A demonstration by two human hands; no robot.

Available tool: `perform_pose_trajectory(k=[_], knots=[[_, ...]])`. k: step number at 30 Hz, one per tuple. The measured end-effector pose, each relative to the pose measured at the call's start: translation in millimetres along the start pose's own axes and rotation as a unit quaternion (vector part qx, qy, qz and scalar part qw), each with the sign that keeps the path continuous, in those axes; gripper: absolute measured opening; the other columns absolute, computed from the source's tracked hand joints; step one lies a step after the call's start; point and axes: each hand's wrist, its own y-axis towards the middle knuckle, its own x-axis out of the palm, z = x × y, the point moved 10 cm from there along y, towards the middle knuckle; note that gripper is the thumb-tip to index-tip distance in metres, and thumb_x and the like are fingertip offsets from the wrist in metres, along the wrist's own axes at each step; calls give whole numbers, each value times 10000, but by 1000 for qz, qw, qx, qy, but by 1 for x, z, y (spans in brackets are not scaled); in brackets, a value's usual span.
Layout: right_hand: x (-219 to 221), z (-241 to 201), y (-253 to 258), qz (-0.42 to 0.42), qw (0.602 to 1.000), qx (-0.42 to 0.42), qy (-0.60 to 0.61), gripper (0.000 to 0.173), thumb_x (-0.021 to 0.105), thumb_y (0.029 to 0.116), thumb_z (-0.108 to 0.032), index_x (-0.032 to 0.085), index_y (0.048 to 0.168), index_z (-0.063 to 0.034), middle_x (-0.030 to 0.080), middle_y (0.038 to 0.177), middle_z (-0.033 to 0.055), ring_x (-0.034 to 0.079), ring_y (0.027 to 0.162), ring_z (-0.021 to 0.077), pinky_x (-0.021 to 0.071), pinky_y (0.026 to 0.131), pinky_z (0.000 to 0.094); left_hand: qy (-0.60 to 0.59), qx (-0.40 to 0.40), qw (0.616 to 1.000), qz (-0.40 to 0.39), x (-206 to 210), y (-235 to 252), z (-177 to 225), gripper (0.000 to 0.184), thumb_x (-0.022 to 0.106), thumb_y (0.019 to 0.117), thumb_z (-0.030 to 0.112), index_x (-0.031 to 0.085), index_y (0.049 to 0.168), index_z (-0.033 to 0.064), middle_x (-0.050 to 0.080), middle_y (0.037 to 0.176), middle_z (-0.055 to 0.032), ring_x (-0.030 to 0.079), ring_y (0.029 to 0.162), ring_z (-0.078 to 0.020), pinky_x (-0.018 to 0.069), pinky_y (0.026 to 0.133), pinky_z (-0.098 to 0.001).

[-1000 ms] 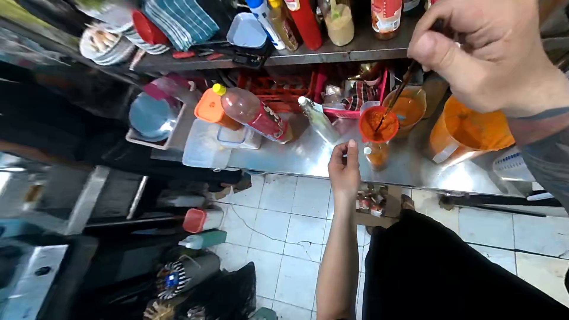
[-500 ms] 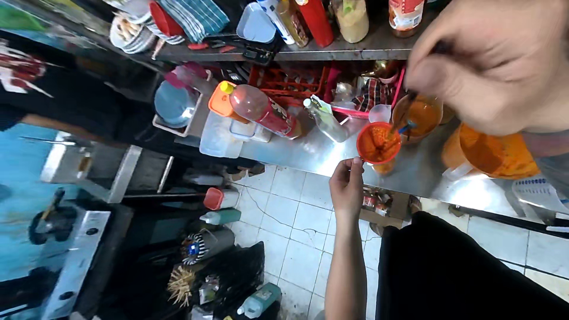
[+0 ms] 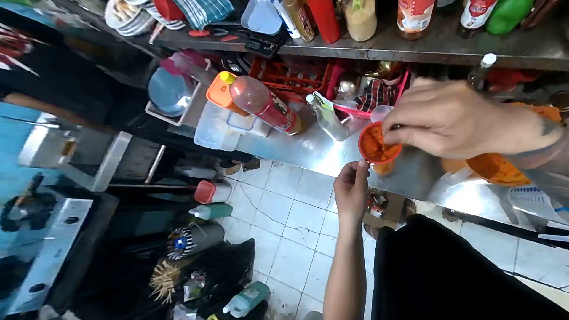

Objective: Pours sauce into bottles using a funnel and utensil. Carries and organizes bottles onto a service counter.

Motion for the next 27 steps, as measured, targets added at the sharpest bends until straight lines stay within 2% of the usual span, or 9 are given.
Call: perform_pose_trajectory(k=[2,6,8,10,12,14,18,24,27], knots=[[0,3,-2,2,1000,7,9,247,562,1057,-229,747,1040,-66,733,948,23,669,949,113,520,914,328,1,0,1000,-1,1,0,2,245,580,1057,316,697,992,110,573,727,-20,466,540,-99,392,485,-230],[-48,-9,2,102,995,10,0,264,539,1069,-222,698,1040,-14,669,923,31,614,843,24,540,755,218,0,-2,1000,-10,2,-1,4,248,585,1056,324,703,1012,111,585,732,-19,471,537,-97,392,480,-222],[-33,-10,3,81,997,9,-9,264,563,1054,-232,722,1022,-24,702,915,51,647,862,83,540,806,306,-1,-9,1000,-16,3,-1,2,279,566,1063,338,713,1023,105,607,746,-20,485,545,-94,407,487,-222],[8,3,-1,-6,999,33,-27,275,553,1060,-281,746,1034,-88,733,950,24,672,949,133,509,915,383,4,-10,1000,-18,4,-1,1,308,542,1073,348,714,1020,99,618,752,-21,485,538,-90,403,480,-215],[30,16,-7,-49,997,59,-31,306,526,1072,-324,750,1071,-117,736,995,3,671,1016,130,499,984,378,15,9,1000,-18,4,0,5,301,531,1078,346,703,1016,107,605,744,-12,472,527,-83,386,467,-208],[18,21,-10,-22,996,84,-21,301,526,1073,-320,744,1097,-114,735,1010,-1,669,1001,104,519,964,348,33,37,999,-17,3,0,10,289,518,1083,342,693,1021,121,582,732,3,461,523,-78,378,461,-206],[-13,13,-9,52,994,97,-9,276,554,1067,-291,727,1103,-79,724,1027,21,668,936,41,565,844,240,63,71,995,-34,2,2,27,281,489,1091,349,675,1027,149,568,732,18,452,523,-74,376,457,-213],[-16,4,-7,53,993,103,-14,274,528,1079,-287,713,1116,-87,713,1013,8,668,935,42,569,856,250,63,99,992,-52,7,5,49,255,499,1093,314,664,1023,134,590,764,40,474,555,-34,382,493,-172],[-24,-1,-6,64,991,121,-3,279,525,1081,-310,706,1128,-102,709,1042,-9,684,946,36,597,863,248,14,129,990,-49,6,13,57,228,522,1083,218,665,990,66,634,797,19,531,616,-44,440,553,-197]])
